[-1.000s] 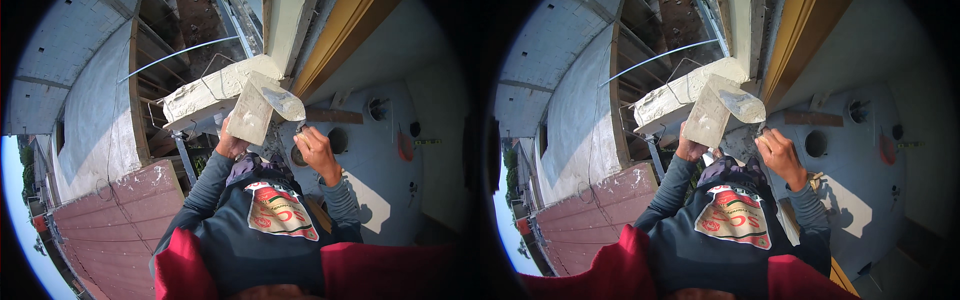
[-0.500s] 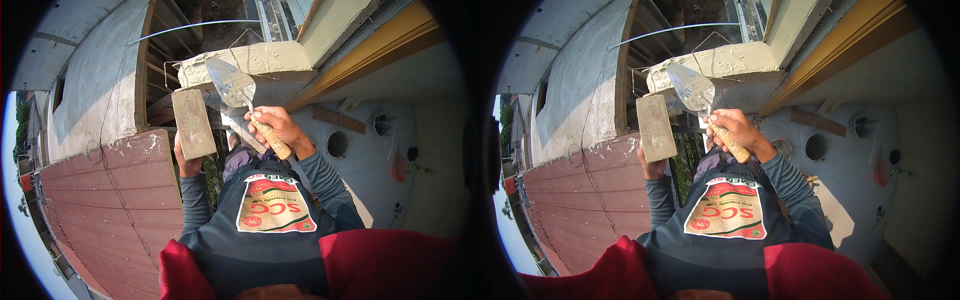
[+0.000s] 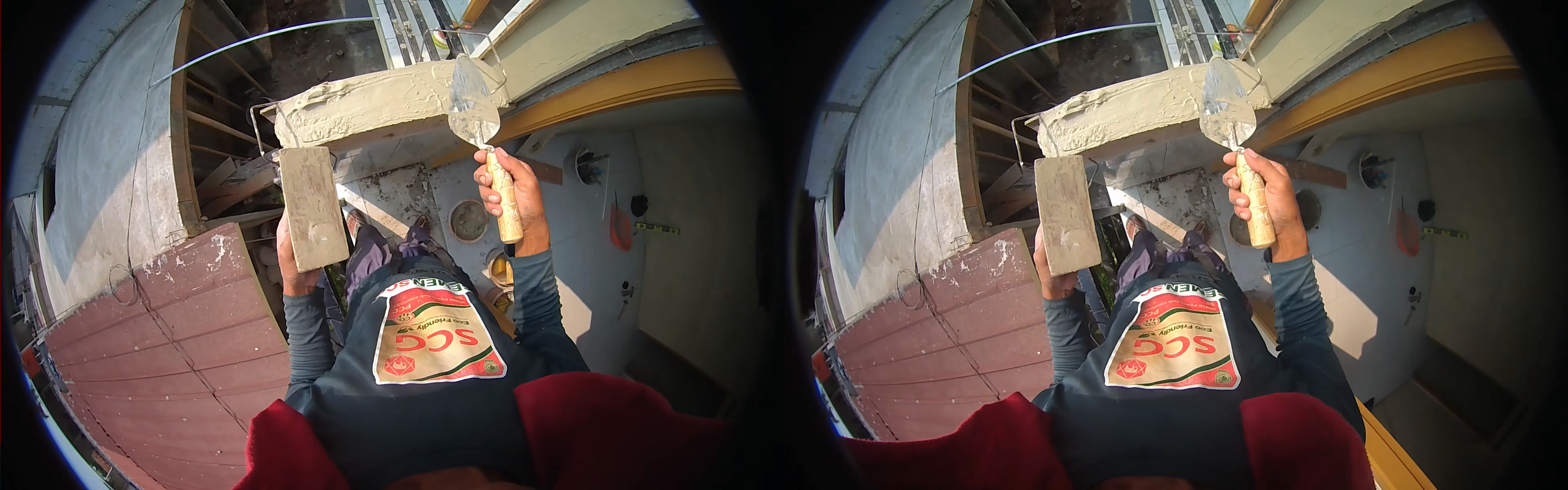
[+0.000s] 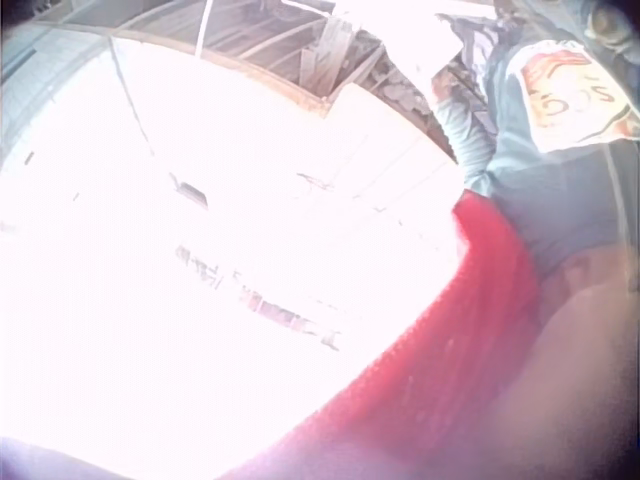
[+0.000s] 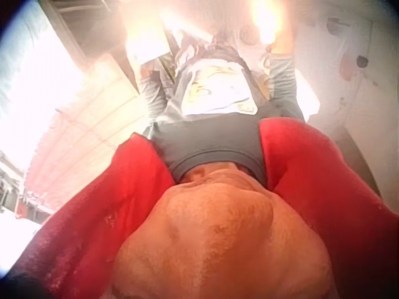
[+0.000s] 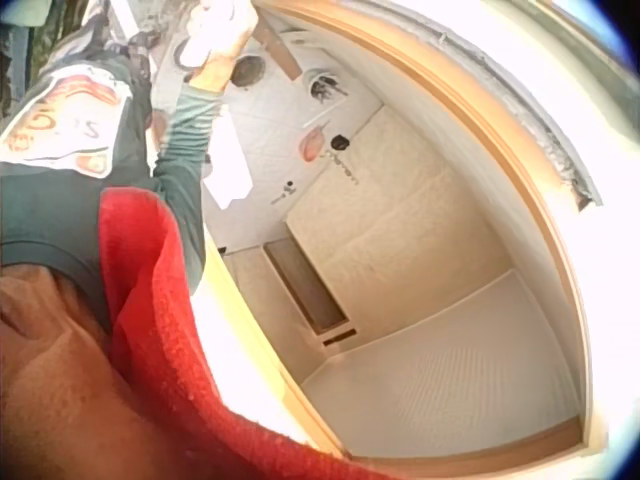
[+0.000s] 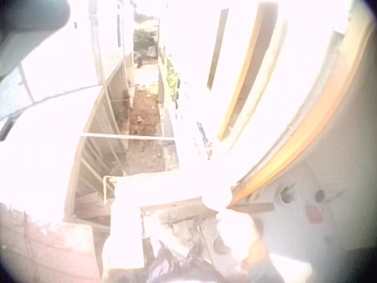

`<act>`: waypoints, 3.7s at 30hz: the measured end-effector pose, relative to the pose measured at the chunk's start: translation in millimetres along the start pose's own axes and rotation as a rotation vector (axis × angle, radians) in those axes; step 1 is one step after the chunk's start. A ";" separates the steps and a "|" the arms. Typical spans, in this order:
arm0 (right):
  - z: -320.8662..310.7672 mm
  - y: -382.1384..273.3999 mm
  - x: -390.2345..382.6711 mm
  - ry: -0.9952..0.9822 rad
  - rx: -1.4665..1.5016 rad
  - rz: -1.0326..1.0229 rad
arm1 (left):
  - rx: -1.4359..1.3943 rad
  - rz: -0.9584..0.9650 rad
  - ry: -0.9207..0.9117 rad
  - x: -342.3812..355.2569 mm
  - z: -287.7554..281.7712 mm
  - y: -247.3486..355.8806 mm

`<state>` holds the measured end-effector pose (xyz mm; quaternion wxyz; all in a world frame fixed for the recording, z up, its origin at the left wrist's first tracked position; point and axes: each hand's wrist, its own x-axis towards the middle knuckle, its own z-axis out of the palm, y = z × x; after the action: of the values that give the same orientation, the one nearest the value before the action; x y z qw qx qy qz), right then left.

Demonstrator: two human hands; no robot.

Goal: The person applies plaster to the corner of a wall using a trowel while holding a board underneath to catch excess material and shape the edge.

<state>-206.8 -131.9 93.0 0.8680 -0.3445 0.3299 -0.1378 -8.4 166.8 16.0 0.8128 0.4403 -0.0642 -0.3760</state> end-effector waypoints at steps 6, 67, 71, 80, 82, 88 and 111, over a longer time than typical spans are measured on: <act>-5.8 5.2 35.2 -0.013 -0.068 0.121 | 0.123 -0.001 0.007 11.6 -10.7 9.0; 83.4 -18.9 53.8 -0.160 -0.689 0.185 | 0.167 0.094 0.024 44.0 2.2 17.0; 77.6 -11.3 48.6 -0.174 -0.618 0.193 | 0.322 0.189 0.229 51.9 1.3 22.7; 66.6 6.2 42.1 -0.212 -0.496 0.199 | 0.404 0.222 0.266 54.5 -7.9 22.8; 80.3 20.1 54.1 -0.278 -0.525 0.218 | 0.457 0.257 0.276 55.8 -4.4 25.5; 122.0 57.3 90.8 -0.384 -0.494 0.278 | 0.464 0.251 0.302 54.7 4.2 29.0; 12.9 -13.1 22.1 0.005 -0.344 -0.035 | 1.556 0.526 0.424 92.1 74.4 50.6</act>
<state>-181.9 -145.2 98.5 0.7930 -0.4931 0.3448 -0.0954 52.6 72.3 78.7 0.3344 0.9058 -0.2513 0.0671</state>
